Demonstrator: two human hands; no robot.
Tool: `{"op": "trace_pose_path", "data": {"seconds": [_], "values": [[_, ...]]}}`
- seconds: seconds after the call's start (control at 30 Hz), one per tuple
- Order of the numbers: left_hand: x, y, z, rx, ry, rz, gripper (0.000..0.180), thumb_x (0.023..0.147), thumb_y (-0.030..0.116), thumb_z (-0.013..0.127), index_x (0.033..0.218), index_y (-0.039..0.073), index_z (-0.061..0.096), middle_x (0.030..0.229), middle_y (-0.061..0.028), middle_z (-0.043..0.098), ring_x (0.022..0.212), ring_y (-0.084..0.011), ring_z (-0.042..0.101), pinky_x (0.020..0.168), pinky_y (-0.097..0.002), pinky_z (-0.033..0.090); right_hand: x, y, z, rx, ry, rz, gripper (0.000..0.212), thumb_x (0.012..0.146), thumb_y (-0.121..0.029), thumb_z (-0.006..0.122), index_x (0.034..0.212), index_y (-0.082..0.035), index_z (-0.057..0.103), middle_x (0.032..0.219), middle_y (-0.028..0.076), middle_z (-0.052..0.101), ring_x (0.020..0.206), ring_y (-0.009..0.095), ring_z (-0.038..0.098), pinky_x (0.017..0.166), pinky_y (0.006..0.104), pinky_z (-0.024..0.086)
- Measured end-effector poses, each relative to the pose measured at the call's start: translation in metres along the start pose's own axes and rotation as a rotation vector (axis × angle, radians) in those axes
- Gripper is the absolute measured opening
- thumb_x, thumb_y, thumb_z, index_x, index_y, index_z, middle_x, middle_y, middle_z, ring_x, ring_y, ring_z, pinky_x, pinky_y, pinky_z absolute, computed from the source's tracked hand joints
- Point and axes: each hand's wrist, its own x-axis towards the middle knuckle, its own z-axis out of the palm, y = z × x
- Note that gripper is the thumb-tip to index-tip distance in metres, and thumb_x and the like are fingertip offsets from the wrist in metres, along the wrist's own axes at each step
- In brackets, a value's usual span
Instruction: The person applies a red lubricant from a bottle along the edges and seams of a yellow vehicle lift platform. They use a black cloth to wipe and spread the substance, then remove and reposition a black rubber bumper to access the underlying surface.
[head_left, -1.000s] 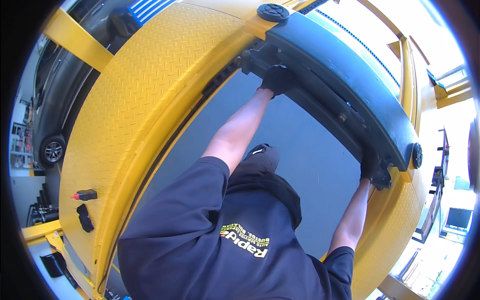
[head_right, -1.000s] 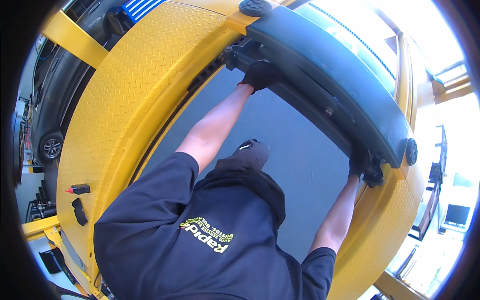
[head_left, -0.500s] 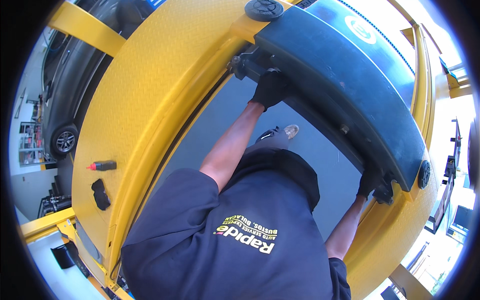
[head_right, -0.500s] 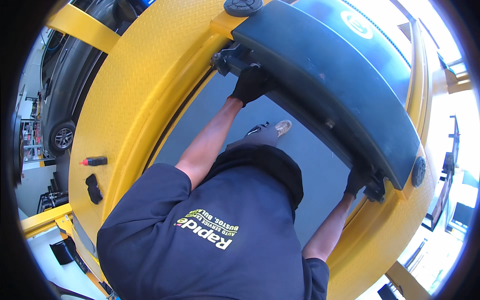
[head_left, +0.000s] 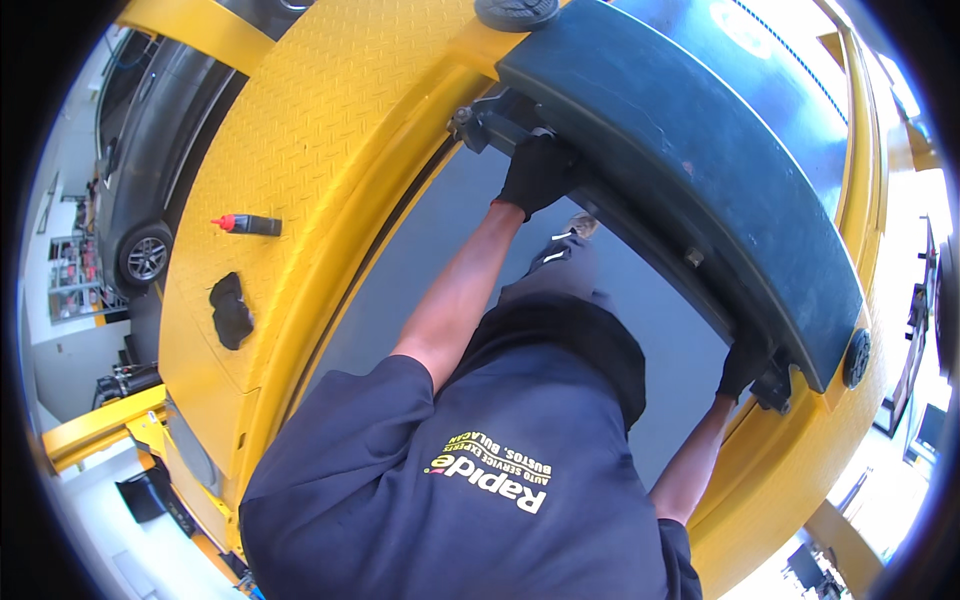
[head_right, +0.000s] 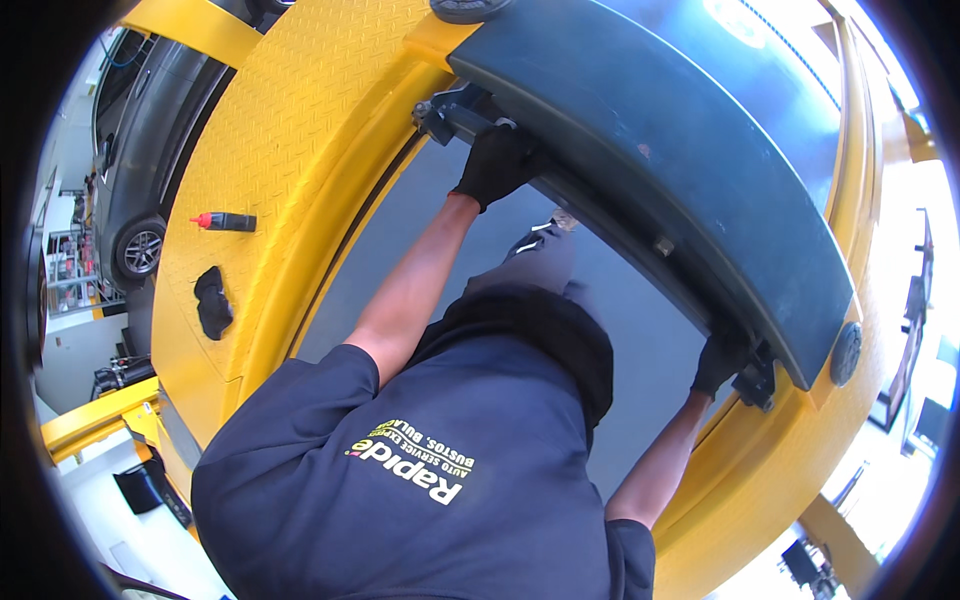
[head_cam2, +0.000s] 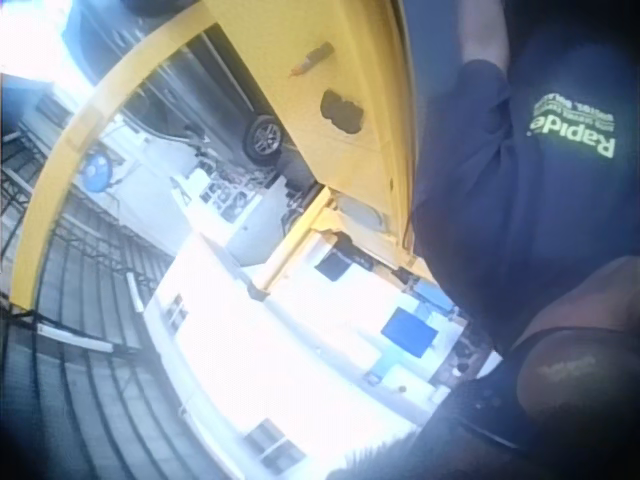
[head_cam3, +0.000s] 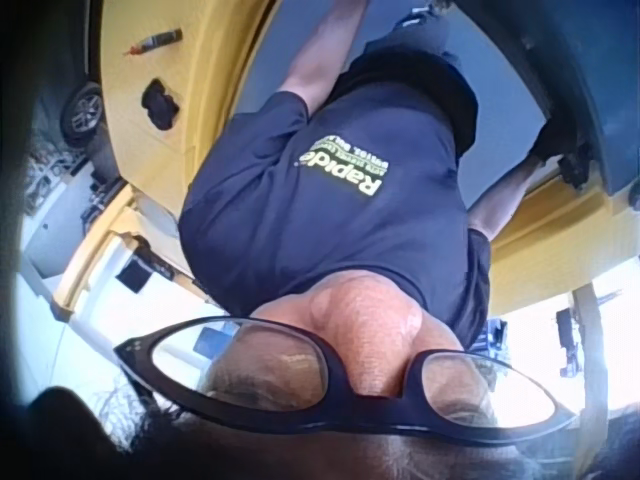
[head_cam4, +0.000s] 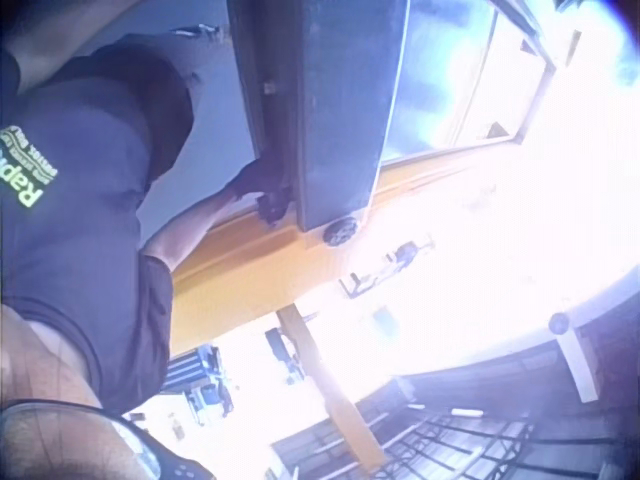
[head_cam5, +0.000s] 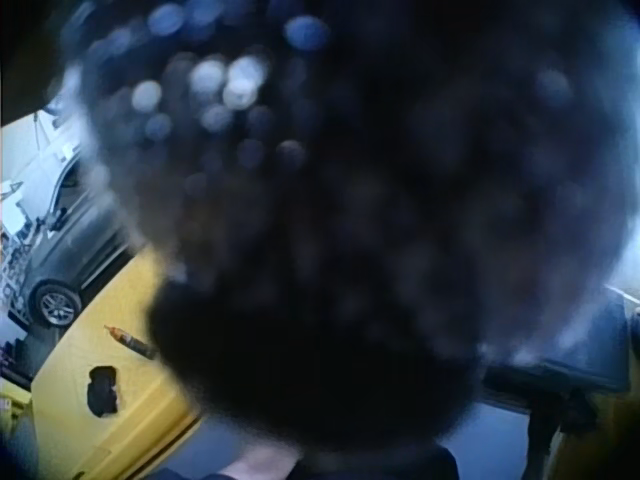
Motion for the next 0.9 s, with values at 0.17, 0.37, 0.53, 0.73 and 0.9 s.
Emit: {"op": "trace_pose_path", "data": {"seconds": [0.17,0.37,0.53,0.73,0.9], "values": [[-0.004,0.003,-0.003,-0.032,-0.015,-0.03,0.025,0.088,0.033,0.073,0.083,0.009,0.074,0.081,-0.0124,0.072,0.082,-0.034,0.068,0.075,-0.0481,0.052,-0.003,0.004,-0.003,0.024,-0.149,0.144,0.019,0.095,-0.018,0.071,0.105,-0.005,0.079,0.102,0.016,0.077,0.098,0.032,0.072,0.093,0.0428,0.055],[-0.01,0.009,-0.01,-0.043,-0.019,-0.034,0.025,0.088,0.032,0.073,0.083,0.008,0.074,0.078,-0.0124,0.071,0.081,-0.0339,0.068,0.075,-0.0483,0.052,-0.006,0.007,-0.001,0.034,-0.081,0.11,0.018,0.092,-0.017,0.072,0.104,-0.006,0.079,0.103,0.016,0.077,0.098,0.033,0.072,0.093,0.0438,0.055],[-0.012,0.01,-0.007,-0.018,0.0,-0.072,0.024,0.088,0.032,0.073,0.084,0.008,0.073,0.076,-0.0135,0.07,0.08,-0.0349,0.067,0.074,-0.0491,0.051,-0.004,0.018,0.003,0.041,-0.036,0.089,0.021,0.092,-0.019,0.072,0.107,-0.007,0.078,0.107,0.015,0.076,0.102,0.034,0.071,0.095,0.0437,0.054],[-0.012,0.02,-0.024,0.012,0.044,0.062,0.026,0.09,0.033,0.07,0.084,0.008,0.071,0.077,-0.0141,0.069,0.081,-0.0358,0.066,0.075,-0.0494,0.051,-0.008,0.016,0.004,-0.088,-0.02,0.13,0.027,0.097,-0.022,0.064,0.112,-0.004,0.077,0.113,0.017,0.076,0.104,0.035,0.072,0.096,0.0449,0.054],[-0.022,0.03,-0.027,-0.037,0.085,0.014,0.026,0.09,0.034,0.071,0.086,0.009,0.074,0.081,-0.0136,0.071,0.084,-0.0351,0.067,0.076,-0.0487,0.051,-0.004,0.007,-0.005,-0.049,-0.003,0.135,0.025,0.093,-0.024,0.069,0.106,-0.005,0.078,0.107,0.017,0.076,0.103,0.035,0.071,0.094,0.0453,0.054]]}}
